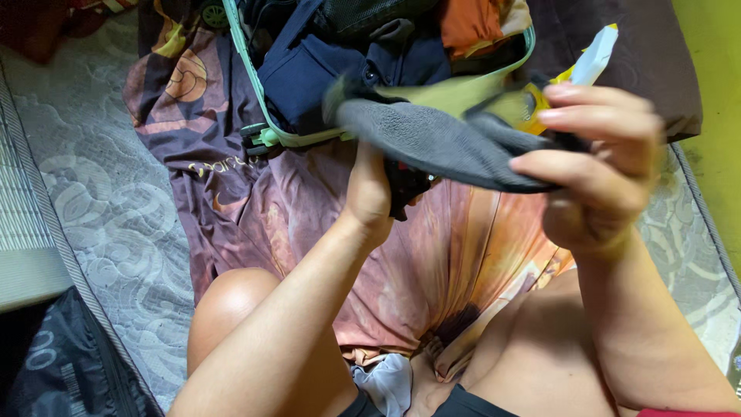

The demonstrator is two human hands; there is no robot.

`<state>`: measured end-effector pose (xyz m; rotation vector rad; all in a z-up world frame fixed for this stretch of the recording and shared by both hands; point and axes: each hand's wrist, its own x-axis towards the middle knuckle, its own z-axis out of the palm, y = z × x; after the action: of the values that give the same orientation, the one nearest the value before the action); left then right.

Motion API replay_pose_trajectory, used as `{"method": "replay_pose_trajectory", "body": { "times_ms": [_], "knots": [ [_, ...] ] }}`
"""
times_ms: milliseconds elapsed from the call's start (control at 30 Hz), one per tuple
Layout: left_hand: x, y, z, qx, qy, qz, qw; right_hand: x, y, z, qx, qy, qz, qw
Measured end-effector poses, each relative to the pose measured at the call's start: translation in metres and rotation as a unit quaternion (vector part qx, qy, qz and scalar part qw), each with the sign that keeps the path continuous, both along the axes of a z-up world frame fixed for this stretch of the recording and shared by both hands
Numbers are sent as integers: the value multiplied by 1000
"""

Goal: The person wipes a small electronic device using a cloth and a spray bottle, then packs the device and cleaning materials into a suitcase along with clothes and other items.

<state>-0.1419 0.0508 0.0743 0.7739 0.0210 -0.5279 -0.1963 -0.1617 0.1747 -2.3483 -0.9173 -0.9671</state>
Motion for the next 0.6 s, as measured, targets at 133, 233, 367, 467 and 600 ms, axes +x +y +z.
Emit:
{"method": "replay_pose_trajectory", "body": {
  "times_ms": [133, 233, 367, 467, 600],
  "knots": [
    [-2, -5, -4, -2, 49, -25, 999, -1, -23, 5, -3, 23, -63, 998],
    [-2, -2, 4, 2, 14, -57, 998, 6, -58, 2, -4, 51, -130, 990],
    [0, 1, 13, 22, 31, -48, 998, 19, -94, -9, 8, 110, -200, 974],
    [2, 0, 13, -3, 29, -50, 998, 17, -92, -12, 34, 145, -203, 968],
    [-4, -9, -2, 21, 24, -32, 999, -12, -30, -24, 85, 206, 17, 975]
  ]
}}
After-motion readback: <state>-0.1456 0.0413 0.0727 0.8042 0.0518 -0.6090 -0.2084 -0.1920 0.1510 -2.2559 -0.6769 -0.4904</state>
